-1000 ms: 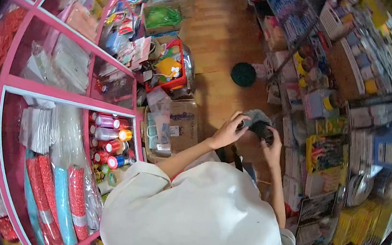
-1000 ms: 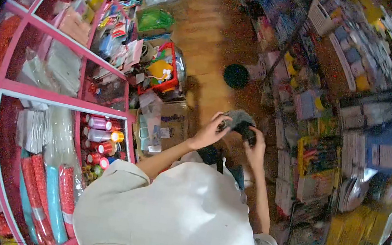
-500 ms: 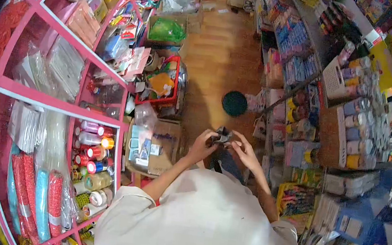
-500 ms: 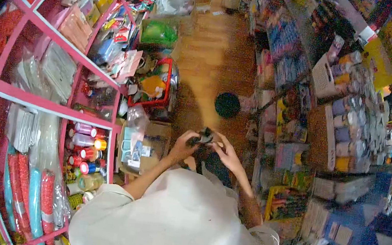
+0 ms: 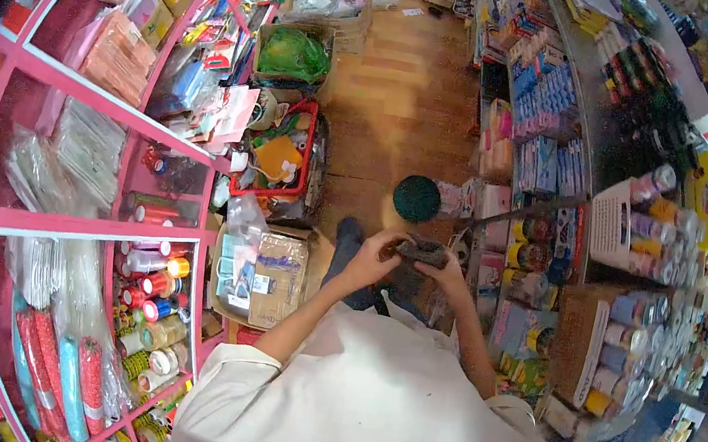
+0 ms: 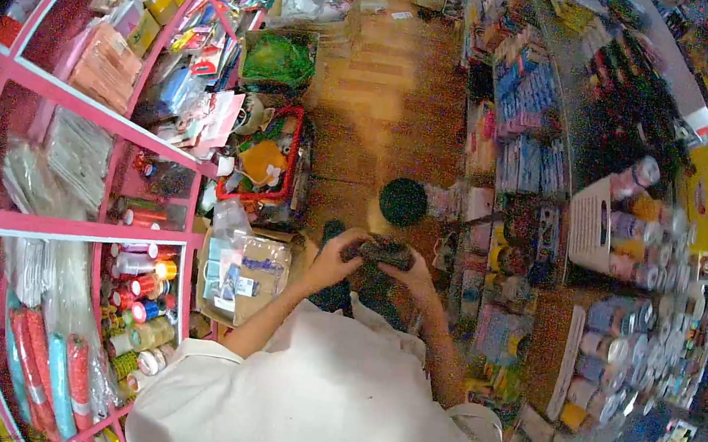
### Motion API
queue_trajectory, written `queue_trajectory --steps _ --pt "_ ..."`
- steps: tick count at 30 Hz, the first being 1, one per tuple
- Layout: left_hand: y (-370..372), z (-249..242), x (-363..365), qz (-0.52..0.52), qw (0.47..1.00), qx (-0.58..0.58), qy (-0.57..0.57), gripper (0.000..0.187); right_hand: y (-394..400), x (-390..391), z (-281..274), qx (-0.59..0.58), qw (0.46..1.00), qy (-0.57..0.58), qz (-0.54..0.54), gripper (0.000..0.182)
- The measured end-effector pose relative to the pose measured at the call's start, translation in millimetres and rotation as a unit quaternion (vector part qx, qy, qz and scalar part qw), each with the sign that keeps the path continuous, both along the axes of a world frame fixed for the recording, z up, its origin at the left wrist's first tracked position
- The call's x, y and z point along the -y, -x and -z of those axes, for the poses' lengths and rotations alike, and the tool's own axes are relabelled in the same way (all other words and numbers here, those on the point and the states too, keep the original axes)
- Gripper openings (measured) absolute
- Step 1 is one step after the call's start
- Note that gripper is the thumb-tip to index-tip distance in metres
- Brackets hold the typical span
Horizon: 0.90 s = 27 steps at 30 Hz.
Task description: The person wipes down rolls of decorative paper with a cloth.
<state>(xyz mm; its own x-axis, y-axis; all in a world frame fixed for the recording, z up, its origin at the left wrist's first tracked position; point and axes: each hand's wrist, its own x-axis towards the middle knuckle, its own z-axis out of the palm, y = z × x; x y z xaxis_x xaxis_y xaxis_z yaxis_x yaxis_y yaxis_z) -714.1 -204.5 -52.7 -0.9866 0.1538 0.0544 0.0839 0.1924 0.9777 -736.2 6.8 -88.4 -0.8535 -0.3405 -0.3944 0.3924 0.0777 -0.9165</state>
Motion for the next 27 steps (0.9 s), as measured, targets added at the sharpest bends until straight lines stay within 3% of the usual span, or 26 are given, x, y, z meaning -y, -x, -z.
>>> queue_trajectory --steps 1,5,7,8,10,11,13,14,16,18,19,20,22,23,25,26,27 --pt "15.1 2.6 2.8 -0.018 0.997 -0.069 0.025 0.034 13.9 8.7 -5.7 0.012 1.0 -0.008 0.007 0.042" --pt "79.0 6.7 28.1 -0.018 0.997 -0.065 0.03 0.035 81.4 30.6 2.2 -0.01 0.999 -0.037 0.022 0.043" --pt "117.5 12.2 42.2 -0.05 0.997 0.054 -0.036 0.038 119.3 40.8 22.3 -0.028 0.992 -0.098 0.068 0.035" --pt "137.4 14.3 54.8 -0.044 0.997 0.052 -0.034 0.038 137.4 47.2 28.3 -0.029 0.992 -0.096 0.075 0.035" --pt "182.4 21.7 88.5 -0.047 0.967 -0.065 0.243 0.041 179.2 57.1 36.7 0.067 0.976 0.038 0.202 0.029" --pt "201.7 38.4 110.4 -0.043 0.967 -0.069 0.243 0.041 202.0 59.5 45.2 0.065 0.976 0.039 0.206 0.029" --pt "235.2 75.6 163.2 0.128 0.912 0.016 0.39 0.045 240.3 61.1 70.9 0.171 0.939 0.039 0.295 0.025" --pt "259.6 73.3 183.6 0.129 0.912 0.014 0.389 0.045 260.8 64.8 71.1 0.17 0.939 0.038 0.296 0.025" --pt "301.9 71.7 216.6 0.126 0.856 0.275 0.419 0.05 295.8 70.0 64.9 0.215 0.926 0.127 0.283 0.027" --pt "332.1 73.8 255.3 0.071 0.885 0.201 0.413 0.05 329.7 78.7 34.2 0.238 0.919 0.131 0.286 0.031" --pt "357.5 38.7 257.6 0.058 0.865 0.216 0.449 0.053 348.3 89.6 16.6 0.251 0.913 0.145 0.288 0.036" --pt "376.0 39.4 263.9 0.072 0.862 0.215 0.453 0.053 365.1 99.5 9.5 0.255 0.907 0.149 0.301 0.036" --pt "416.0 40.3 267.7 -0.051 0.942 0.081 0.321 0.057 398.9 112.5 2.2 0.19 0.924 0.17 0.284 0.035" --pt "436.9 39.5 263.7 -0.039 0.958 0.096 0.269 0.06 412.1 118.2 10.8 0.19 0.921 0.169 0.295 0.035" --pt "481.9 41.8 244.6 0.001 0.971 0.047 0.236 0.061 446.1 134.7 30.3 -0.03 0.976 0.05 0.212 0.035" --pt "506.0 42.6 232.9 0.031 0.979 -0.002 0.204 0.061 470.0 143.5 34.8 -0.032 0.974 0.049 0.218 0.035" --pt "530.4 36.0 216.6 0.036 0.978 -0.006 0.204 0.061 498.5 156.1 34.4 0.066 0.964 0.147 0.213 0.037"
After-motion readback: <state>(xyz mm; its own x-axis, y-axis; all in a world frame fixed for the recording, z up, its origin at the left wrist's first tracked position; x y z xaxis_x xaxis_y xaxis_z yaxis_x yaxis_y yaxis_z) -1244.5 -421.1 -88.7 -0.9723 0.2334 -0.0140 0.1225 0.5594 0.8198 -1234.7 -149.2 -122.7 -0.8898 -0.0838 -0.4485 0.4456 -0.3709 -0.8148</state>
